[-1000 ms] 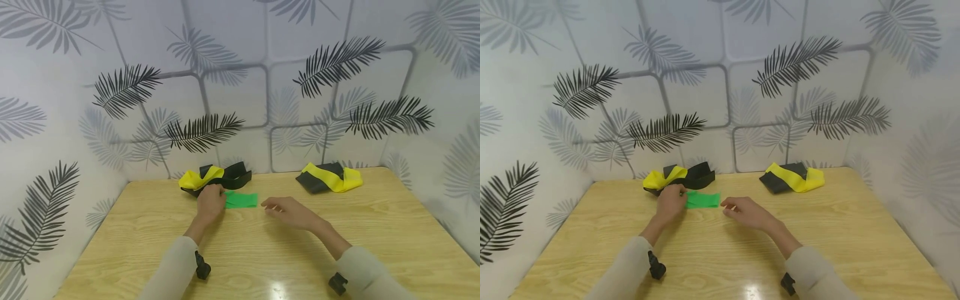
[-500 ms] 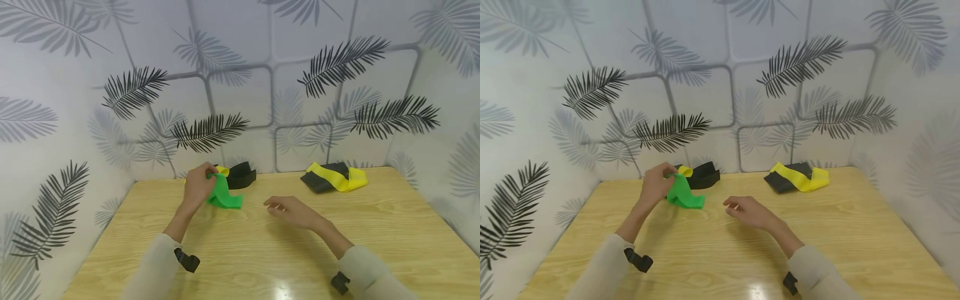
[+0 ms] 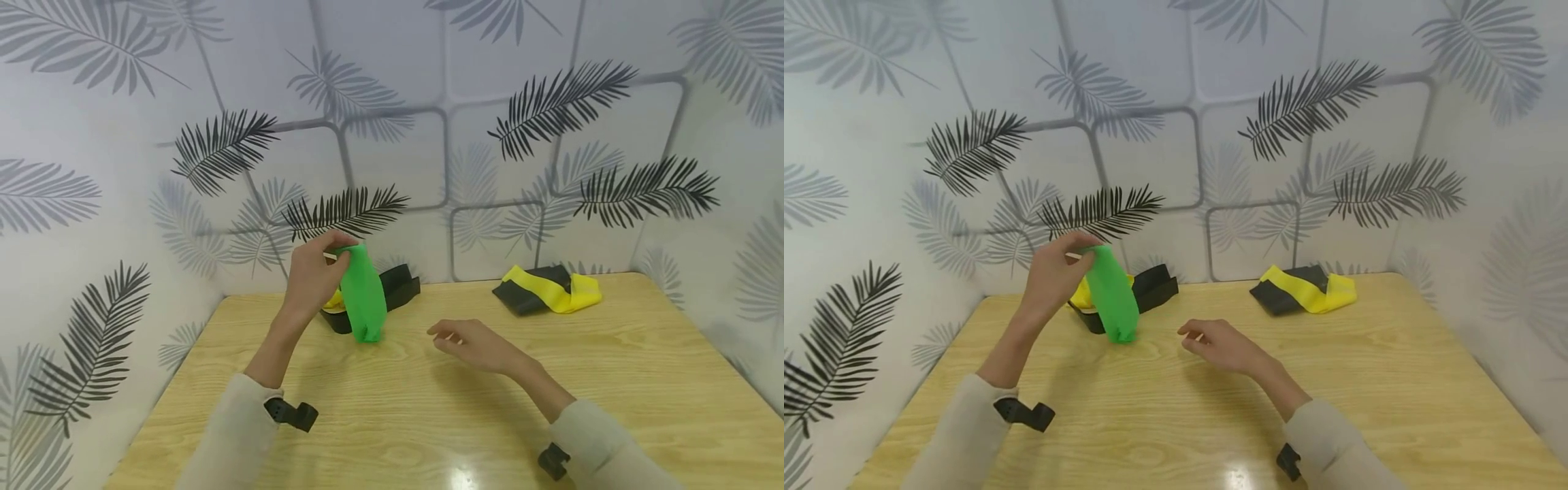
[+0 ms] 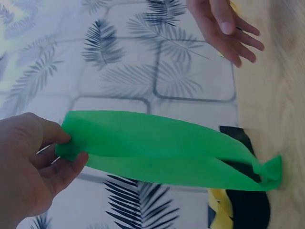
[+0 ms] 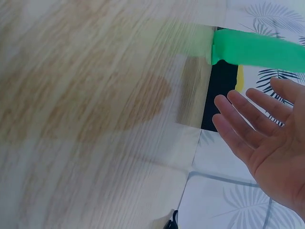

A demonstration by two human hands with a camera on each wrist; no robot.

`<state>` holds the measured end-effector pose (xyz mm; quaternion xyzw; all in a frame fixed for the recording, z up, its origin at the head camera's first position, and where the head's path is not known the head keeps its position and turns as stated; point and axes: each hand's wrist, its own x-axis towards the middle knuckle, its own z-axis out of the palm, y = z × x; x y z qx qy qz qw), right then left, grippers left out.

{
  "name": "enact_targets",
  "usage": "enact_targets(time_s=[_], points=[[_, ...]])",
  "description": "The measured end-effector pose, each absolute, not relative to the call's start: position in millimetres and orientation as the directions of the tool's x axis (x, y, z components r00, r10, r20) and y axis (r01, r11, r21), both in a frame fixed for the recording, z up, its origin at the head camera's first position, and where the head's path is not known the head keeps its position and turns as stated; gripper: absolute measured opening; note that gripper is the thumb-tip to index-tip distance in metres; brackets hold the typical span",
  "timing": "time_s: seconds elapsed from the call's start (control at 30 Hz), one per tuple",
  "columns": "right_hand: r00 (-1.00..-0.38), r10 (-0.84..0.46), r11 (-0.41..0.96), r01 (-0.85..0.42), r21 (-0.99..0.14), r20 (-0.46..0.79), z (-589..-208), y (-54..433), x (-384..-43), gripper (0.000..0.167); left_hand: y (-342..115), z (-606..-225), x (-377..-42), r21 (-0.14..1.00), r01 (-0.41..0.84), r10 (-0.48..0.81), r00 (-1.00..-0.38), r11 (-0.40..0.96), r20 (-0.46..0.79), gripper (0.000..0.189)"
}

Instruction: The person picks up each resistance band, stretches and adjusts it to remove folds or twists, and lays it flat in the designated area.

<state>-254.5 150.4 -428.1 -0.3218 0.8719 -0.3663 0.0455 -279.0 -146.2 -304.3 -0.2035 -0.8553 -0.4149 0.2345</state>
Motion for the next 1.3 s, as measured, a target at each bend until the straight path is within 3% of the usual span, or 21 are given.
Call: enact_targets(time_s=[0.33,0.57,0.83,1.03,1.13,1.3], points=[[-0.779,-0.593,0.493,-0.550,-0.674,0.202,-420.6,142.1,-252.9,0.036,-141.3,-278.9,-266.8,0.577,0.638,0.196,-0.739,0.510,0.644,0.017],[-0.815,-0.511,0.458,-0.526,-0.717,0.272,-415.3,130.6,-252.1,0.033,-146.3,-273.4,-265.8,0.677,0.657,0.243,-0.753,0.331,0.612,0.011],[-0.806,-0.504,0.161,-0.440,-0.883,0.310,-395.3,100.1,-246.3,0.044,-151.4,-277.0,-262.5,0.837,0.522,0.402,-0.811,0.167,0.425,0.012],[-0.789,-0.535,0.026,-0.374,-0.927,0.304,-381.9,79.9,-239.7,0.043,-152.8,-290.0,-264.3,0.919,0.384,0.544,-0.754,-0.090,0.368,0.019],[-0.795,-0.536,-0.016,-0.326,-0.945,0.283,-379.7,75.4,-235.9,0.037,-152.6,-294.5,-266.5,0.919,0.342,0.543,-0.743,-0.195,0.392,0.028],[-0.819,-0.505,-0.059,-0.284,-0.957,0.274,-380.9,72.4,-233.6,0.022,-156.5,-297.6,-269.6,0.904,0.325,0.450,-0.788,-0.276,0.421,0.034]])
